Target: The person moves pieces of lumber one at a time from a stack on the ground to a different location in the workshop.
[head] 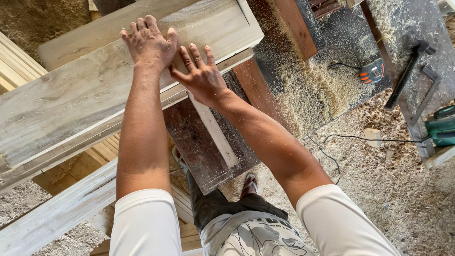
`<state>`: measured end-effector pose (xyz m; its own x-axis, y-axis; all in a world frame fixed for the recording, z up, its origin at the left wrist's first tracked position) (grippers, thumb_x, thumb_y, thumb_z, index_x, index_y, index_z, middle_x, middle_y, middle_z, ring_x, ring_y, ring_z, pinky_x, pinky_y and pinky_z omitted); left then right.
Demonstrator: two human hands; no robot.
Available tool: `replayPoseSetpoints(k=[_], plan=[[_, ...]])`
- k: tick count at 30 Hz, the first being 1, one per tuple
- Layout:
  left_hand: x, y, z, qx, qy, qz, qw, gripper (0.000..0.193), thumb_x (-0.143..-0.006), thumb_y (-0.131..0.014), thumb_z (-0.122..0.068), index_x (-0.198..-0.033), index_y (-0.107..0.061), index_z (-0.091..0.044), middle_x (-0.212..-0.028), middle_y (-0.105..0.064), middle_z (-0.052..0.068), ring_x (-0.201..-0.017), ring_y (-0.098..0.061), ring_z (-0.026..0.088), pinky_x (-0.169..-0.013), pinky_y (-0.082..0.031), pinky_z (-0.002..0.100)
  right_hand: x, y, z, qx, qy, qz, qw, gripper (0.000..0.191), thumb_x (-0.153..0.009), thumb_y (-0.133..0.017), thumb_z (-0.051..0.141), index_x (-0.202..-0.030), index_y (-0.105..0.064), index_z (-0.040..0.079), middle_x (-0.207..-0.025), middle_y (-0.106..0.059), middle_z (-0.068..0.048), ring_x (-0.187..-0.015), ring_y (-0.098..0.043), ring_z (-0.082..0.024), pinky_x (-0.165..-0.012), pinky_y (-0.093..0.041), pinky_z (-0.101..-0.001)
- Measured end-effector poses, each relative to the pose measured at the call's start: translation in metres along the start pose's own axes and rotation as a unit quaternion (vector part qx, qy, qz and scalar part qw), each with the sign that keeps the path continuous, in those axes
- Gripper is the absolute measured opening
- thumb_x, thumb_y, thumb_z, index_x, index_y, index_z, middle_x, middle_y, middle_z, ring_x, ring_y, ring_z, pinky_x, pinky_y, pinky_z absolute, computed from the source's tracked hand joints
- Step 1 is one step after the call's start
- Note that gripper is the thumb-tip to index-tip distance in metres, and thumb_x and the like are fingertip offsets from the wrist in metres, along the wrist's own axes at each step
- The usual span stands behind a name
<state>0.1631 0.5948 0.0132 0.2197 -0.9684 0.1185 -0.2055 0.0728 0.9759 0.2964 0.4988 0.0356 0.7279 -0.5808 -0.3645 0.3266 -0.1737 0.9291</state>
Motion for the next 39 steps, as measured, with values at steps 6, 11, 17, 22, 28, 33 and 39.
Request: replayPoseSetpoints(k=[6, 11, 17, 22, 28, 33, 39], plan=[[-0.016, -0.002, 0.007, -0.002, -0.001, -0.004, 1.000, 0.072, -0.100, -0.038, -0.053, -0.153, -0.033, -0.006, -0.149, -0.043, 0.021, -0.141, -0.037, 0.036, -0.117, -0.015, 0.061, -0.013, -0.007, -0.005, -0.013, -0.002, 0.017, 1.000, 0.055, -0.091, -0.070, 0.006, -0.138, -0.058, 0.032, -0.150, -0.046, -0.030, -0.136, -0.047, -0.053, -0.111, -0.028, -0.0781], [-0.028, 0.006, 0.009, -0.005, -0.003, -0.008, 1.000, 0.071, -0.100, -0.038, -0.053, -0.153, -0.034, -0.005, -0.148, -0.044, 0.021, -0.141, -0.037, 0.035, -0.117, -0.016, 0.062, -0.031, -0.008, -0.009, -0.003, -0.003, 0.025, 1.000, 0.057, -0.091, -0.071, 0.006, -0.139, -0.058, 0.032, -0.150, -0.045, -0.032, -0.135, -0.046, -0.054, -0.111, -0.028, -0.0771], [-0.058, 0.014, 0.019, -0.008, 0.004, 0.002, 1.000, 0.071, -0.101, -0.038, -0.053, -0.154, -0.034, -0.006, -0.148, -0.045, 0.020, -0.140, -0.038, 0.034, -0.119, -0.017, 0.061, -0.062, -0.022, -0.023, 0.004, -0.016, 0.033, 0.999, 0.057, -0.090, -0.071, 0.006, -0.139, -0.058, 0.033, -0.151, -0.045, -0.029, -0.138, -0.044, -0.051, -0.112, -0.028, -0.0768], [-0.073, 0.018, 0.024, 0.000, -0.004, -0.022, 1.000, 0.071, -0.099, -0.039, -0.053, -0.151, -0.037, -0.004, -0.146, -0.046, 0.020, -0.140, -0.037, 0.034, -0.118, -0.016, 0.060, -0.074, -0.032, -0.028, 0.006, -0.022, 0.046, 0.999, 0.056, -0.089, -0.073, 0.009, -0.138, -0.058, 0.032, -0.153, -0.045, -0.027, -0.140, -0.044, -0.050, -0.114, -0.028, -0.0756], [-0.055, 0.029, 0.011, -0.010, -0.017, -0.048, 0.999, 0.071, -0.100, -0.040, -0.053, -0.148, -0.041, -0.001, -0.147, -0.047, 0.024, -0.142, -0.037, 0.039, -0.119, -0.016, 0.063, -0.056, -0.017, -0.019, 0.015, -0.017, 0.039, 0.999, 0.064, -0.085, -0.077, 0.010, -0.142, -0.058, 0.031, -0.153, -0.043, -0.029, -0.140, -0.041, -0.051, -0.113, -0.029, -0.0756], [0.001, 0.013, -0.002, -0.007, -0.012, -0.018, 1.000, 0.071, -0.099, -0.038, -0.054, -0.147, -0.039, -0.003, -0.143, -0.048, 0.021, -0.137, -0.039, 0.038, -0.117, -0.021, 0.065, -0.003, -0.001, 0.003, 0.005, -0.022, 0.052, 0.998, 0.067, -0.085, -0.077, 0.009, -0.146, -0.057, 0.027, -0.154, -0.043, -0.030, -0.142, -0.040, -0.051, -0.115, -0.027, -0.0751], [0.089, 0.002, -0.033, -0.019, 0.004, 0.036, 0.999, 0.067, -0.099, -0.037, -0.052, -0.148, -0.039, -0.006, -0.141, -0.049, 0.020, -0.133, -0.042, 0.035, -0.116, -0.023, 0.064, 0.076, 0.039, 0.036, -0.005, -0.027, 0.045, 0.999, 0.070, -0.084, -0.074, 0.005, -0.149, -0.056, 0.026, -0.156, -0.043, -0.026, -0.145, -0.040, -0.048, -0.117, -0.026, -0.0736]])
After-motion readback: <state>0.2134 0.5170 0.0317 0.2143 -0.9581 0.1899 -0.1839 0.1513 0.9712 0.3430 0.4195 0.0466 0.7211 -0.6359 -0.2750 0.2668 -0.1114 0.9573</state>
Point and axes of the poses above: each hand's wrist, its own x-axis away from the middle knuckle, its own y-axis out of the back of the hand, z = x × y, the point moved 10 cm from there along -x, towards the middle knuckle
